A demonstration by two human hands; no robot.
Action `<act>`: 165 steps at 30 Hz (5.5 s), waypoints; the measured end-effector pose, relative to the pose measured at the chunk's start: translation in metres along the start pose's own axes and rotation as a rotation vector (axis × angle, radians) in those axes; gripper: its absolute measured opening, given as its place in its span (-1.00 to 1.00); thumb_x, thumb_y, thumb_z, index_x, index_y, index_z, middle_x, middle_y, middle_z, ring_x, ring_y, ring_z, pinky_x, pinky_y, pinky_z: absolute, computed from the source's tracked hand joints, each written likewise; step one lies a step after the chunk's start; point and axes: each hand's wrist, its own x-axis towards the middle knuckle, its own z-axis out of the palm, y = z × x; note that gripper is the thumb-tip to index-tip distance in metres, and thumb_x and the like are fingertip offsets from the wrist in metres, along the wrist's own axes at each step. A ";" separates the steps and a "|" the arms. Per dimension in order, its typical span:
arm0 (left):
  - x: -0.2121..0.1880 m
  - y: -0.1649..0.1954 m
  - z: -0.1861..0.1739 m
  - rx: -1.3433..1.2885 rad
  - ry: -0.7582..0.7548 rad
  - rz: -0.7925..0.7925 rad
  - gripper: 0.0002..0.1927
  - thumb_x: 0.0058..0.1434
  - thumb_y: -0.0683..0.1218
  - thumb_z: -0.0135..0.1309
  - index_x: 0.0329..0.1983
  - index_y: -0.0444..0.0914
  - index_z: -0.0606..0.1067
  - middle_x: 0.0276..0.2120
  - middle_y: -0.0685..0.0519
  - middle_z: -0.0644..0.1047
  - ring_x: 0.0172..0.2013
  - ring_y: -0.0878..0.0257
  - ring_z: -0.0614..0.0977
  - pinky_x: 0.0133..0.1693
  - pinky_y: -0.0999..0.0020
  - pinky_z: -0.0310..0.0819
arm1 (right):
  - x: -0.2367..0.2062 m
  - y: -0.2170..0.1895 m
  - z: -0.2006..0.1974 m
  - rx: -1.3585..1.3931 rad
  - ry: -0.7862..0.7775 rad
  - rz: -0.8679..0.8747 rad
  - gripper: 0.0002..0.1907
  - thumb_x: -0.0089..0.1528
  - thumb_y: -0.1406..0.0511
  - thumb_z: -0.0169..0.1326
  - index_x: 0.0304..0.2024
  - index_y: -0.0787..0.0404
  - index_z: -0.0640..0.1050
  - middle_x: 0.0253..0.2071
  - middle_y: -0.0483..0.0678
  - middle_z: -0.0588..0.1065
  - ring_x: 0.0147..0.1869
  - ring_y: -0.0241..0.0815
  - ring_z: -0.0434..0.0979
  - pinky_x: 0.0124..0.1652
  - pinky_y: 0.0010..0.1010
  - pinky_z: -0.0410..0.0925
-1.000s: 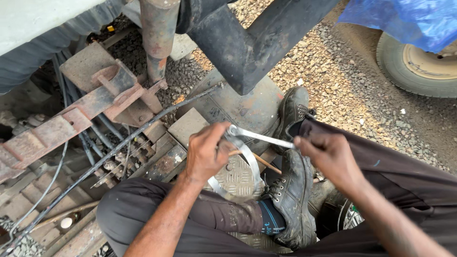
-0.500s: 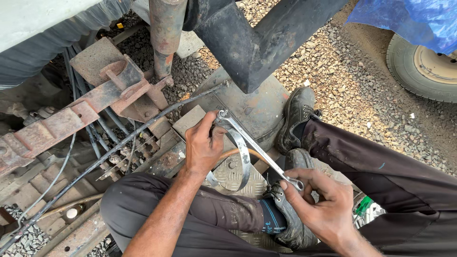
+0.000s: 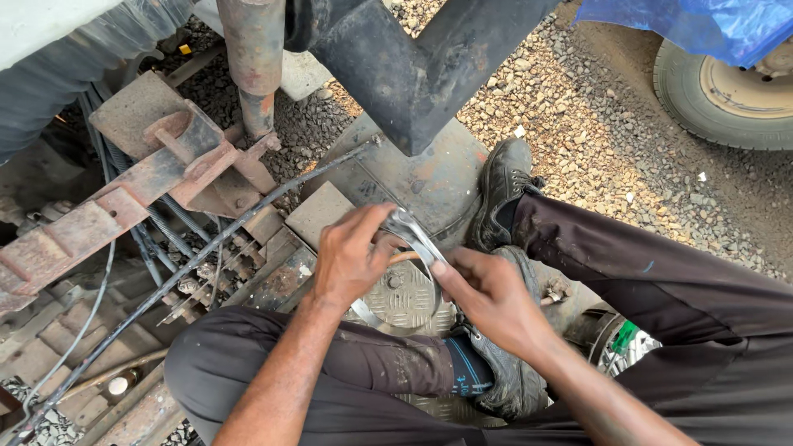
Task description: The person uses a wrench to tighten a metal clamp around a hose connected to a truck's undercarriage. They repeatedly adjust the wrench and reposition their hands to secure the clamp while sitting on a metal step.
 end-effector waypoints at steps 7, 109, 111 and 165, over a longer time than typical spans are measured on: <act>0.007 0.010 -0.004 -0.209 -0.158 -0.225 -0.49 0.05 -0.16 0.35 0.09 -0.26 0.51 -0.16 -0.05 0.63 -0.33 0.22 0.66 -0.28 0.30 0.55 | 0.028 0.025 0.010 0.498 -0.012 0.015 -0.71 0.31 0.20 0.13 -0.16 0.33 0.64 -0.59 -0.28 0.40 -0.55 -0.50 0.15 -0.56 -0.53 0.00; -0.009 0.027 0.017 -0.033 -0.073 0.228 -0.58 -0.04 0.00 0.48 -0.24 -0.31 0.57 -0.43 -0.01 0.52 -0.49 0.05 0.60 -0.44 0.21 0.47 | 0.153 -0.013 -0.081 -0.293 0.518 -0.820 -0.86 0.36 0.33 0.18 -0.22 0.31 0.61 -0.43 -0.08 0.56 -0.46 -0.39 0.49 -0.48 -0.49 0.33; -0.008 0.027 0.014 -0.087 -0.010 0.185 -0.56 -0.02 0.00 0.49 -0.22 -0.32 0.57 -0.43 0.00 0.50 -0.47 0.12 0.59 -0.44 0.26 0.44 | 0.150 0.005 -0.089 -0.329 0.437 -0.700 -0.86 0.35 0.33 0.17 -0.20 0.31 0.64 -0.41 -0.09 0.58 -0.45 -0.40 0.50 -0.47 -0.50 0.36; 0.003 0.010 -0.017 -0.101 0.270 -0.213 -0.67 0.08 -0.11 0.46 -0.20 -0.33 0.57 -0.42 0.03 0.61 -0.46 0.31 0.60 -0.39 0.37 0.46 | 0.002 -0.021 -0.054 -0.311 0.005 -0.022 -0.81 0.25 0.19 0.13 -0.22 0.17 0.58 -0.74 -0.10 0.35 -0.65 -0.31 0.13 -0.58 -0.33 0.03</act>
